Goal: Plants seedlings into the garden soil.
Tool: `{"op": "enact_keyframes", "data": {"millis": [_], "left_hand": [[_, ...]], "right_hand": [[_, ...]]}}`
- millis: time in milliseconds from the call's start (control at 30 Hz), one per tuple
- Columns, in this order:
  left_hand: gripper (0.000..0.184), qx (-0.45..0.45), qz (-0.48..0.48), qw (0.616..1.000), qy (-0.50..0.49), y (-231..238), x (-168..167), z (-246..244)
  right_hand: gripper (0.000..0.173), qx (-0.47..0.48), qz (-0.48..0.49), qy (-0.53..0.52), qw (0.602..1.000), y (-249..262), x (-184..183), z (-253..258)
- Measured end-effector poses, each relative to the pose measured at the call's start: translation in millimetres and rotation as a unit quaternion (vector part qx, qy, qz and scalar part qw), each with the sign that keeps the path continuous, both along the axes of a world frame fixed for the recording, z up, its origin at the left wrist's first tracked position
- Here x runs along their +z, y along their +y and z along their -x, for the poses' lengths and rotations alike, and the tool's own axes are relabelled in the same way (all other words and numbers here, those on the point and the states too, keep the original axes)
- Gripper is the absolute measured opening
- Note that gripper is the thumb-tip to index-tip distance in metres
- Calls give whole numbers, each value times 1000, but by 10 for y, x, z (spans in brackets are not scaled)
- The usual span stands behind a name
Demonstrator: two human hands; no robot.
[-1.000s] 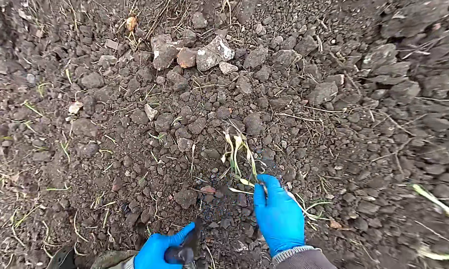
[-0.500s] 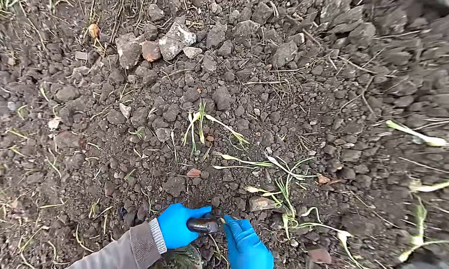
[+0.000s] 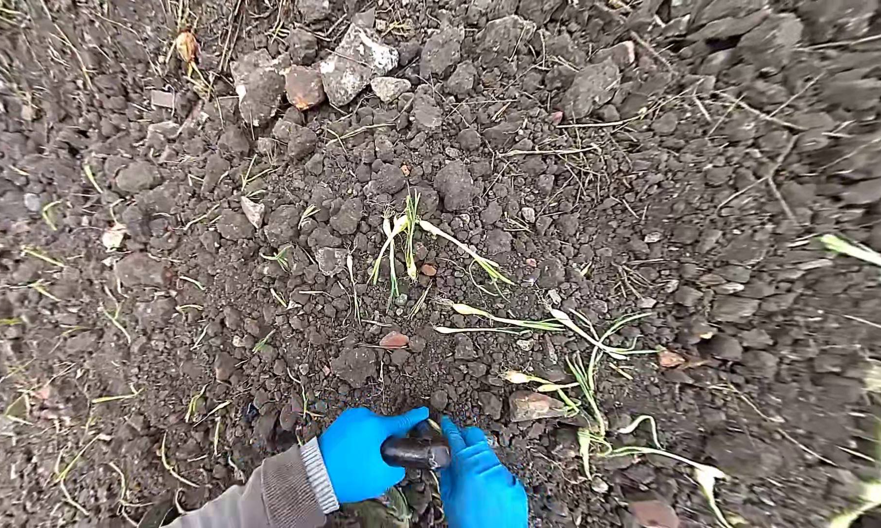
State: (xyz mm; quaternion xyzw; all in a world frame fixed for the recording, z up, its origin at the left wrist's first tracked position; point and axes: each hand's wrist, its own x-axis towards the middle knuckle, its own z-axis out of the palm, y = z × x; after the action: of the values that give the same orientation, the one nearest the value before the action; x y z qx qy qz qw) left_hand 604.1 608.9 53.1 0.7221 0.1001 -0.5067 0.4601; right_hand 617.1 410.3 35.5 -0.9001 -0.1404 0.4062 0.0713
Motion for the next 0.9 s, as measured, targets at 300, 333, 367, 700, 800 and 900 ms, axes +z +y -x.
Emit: {"op": "enact_keyframes", "data": {"millis": [300,333,367,700,800,900], "left_hand": [[59,188,103,944,-250,601,812,3],[59,186,81,948,-244,640,750,25],[62,180,45,957,-223,666,635,58],[32,223,80,931,-277,865,1025,-183],[50,65,170,919,-349,930,711,-237],[72,-116,-17,988,-104,490,715,-717]], "right_hand": [[36,133,47,94,986,474,-556,232],[35,105,-20,41,993,409,-480,250],[31,84,-110,-72,988,272,-492,298],[22,-58,-53,-168,983,-534,-521,-937],[37,-45,-121,-225,966,-506,-583,-758],[41,-57,-178,-202,962,-361,-415,-515]]}}
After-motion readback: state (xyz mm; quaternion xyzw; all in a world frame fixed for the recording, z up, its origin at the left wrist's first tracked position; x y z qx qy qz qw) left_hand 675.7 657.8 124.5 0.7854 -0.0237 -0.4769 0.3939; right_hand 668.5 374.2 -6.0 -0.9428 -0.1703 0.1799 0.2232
